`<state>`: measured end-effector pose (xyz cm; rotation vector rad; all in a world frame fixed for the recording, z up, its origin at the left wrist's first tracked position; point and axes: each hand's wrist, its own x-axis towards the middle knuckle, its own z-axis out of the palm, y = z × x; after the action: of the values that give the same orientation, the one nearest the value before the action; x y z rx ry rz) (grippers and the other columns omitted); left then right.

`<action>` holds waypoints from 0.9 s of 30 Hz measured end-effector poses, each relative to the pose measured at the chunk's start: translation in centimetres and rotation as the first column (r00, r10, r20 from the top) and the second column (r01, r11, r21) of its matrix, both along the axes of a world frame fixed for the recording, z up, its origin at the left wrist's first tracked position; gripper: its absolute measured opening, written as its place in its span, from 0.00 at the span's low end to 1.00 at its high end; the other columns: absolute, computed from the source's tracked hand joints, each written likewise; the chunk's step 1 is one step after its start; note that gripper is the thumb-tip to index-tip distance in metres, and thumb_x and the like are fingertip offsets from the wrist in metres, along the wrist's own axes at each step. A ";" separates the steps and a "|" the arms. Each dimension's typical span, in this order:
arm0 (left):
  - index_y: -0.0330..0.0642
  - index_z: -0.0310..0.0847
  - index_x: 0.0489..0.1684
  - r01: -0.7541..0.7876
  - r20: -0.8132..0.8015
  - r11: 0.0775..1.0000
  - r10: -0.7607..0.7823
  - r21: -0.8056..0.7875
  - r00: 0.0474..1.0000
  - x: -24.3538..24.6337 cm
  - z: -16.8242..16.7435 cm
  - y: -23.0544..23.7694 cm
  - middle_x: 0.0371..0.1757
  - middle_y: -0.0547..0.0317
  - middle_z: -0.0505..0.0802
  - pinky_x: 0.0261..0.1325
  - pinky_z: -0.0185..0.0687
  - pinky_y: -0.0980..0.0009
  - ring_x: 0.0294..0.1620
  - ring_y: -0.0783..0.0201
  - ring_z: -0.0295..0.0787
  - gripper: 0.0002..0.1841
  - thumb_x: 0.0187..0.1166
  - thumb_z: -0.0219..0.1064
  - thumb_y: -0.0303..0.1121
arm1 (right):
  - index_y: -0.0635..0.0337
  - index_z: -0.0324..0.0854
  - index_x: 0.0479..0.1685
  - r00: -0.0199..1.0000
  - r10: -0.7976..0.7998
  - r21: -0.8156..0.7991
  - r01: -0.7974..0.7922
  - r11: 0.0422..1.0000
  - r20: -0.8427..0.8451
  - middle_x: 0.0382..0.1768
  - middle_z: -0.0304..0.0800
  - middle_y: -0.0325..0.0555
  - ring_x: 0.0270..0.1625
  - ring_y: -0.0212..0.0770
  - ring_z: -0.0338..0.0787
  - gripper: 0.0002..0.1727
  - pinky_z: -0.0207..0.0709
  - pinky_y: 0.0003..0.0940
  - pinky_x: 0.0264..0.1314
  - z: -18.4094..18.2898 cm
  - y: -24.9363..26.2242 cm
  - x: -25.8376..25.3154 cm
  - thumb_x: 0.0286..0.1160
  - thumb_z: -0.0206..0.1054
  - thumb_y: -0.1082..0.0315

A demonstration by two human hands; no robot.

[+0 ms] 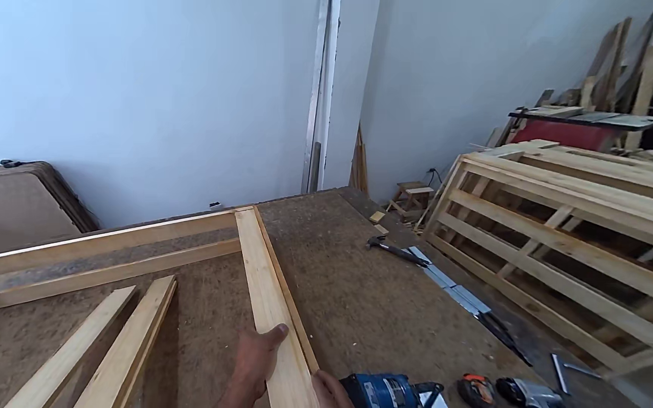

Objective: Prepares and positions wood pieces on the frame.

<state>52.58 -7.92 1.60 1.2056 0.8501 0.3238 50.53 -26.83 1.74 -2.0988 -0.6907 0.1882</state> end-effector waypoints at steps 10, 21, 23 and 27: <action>0.32 0.81 0.60 0.037 -0.128 0.999 -0.034 0.023 0.991 0.9 -2.5 0.2 0.41 0.41 0.95 0.43 0.95 0.51 0.38 0.49 0.97 0.24 0.75 0.78 0.41 | 0.59 0.72 0.84 0.898 -0.171 0.002 0.188 0.982 -0.406 0.66 0.91 0.52 0.67 0.44 0.91 0.30 0.80 0.50 0.73 -2.9 -3.6 -1.3 0.89 0.51 0.53; 0.33 0.79 0.63 0.020 0.015 0.999 -0.019 -0.032 1.000 1.2 -2.8 0.6 0.44 0.42 0.96 0.44 0.96 0.52 0.40 0.50 0.97 0.21 0.79 0.74 0.37 | 0.66 0.76 0.79 0.925 -0.072 0.174 0.145 0.974 -0.372 0.71 0.88 0.51 0.73 0.34 0.86 0.31 0.78 0.32 0.78 -3.4 -2.8 -0.2 0.88 0.54 0.51; 0.33 0.79 0.62 0.016 0.024 1.000 -0.015 -0.024 1.000 1.3 -2.9 0.6 0.45 0.42 0.96 0.44 0.96 0.52 0.41 0.51 0.97 0.21 0.79 0.74 0.37 | 0.68 0.77 0.77 0.941 -0.088 0.191 0.157 0.969 -0.327 0.69 0.89 0.53 0.74 0.35 0.86 0.32 0.78 0.33 0.78 -3.9 -2.7 -0.4 0.89 0.53 0.50; 0.29 0.78 0.62 0.004 0.073 0.999 -0.001 -0.042 0.997 1.7 -3.8 1.0 0.45 0.39 0.95 0.45 0.96 0.52 0.42 0.49 0.98 0.21 0.78 0.75 0.34 | 0.69 0.77 0.78 0.945 -0.085 0.210 0.157 0.965 -0.315 0.71 0.87 0.55 0.76 0.37 0.85 0.34 0.76 0.34 0.80 -4.3 -2.7 -0.6 0.89 0.51 0.47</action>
<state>54.27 -6.91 -2.18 1.1487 0.7884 0.3448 49.98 -29.49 -2.59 -1.8281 -0.3758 0.3371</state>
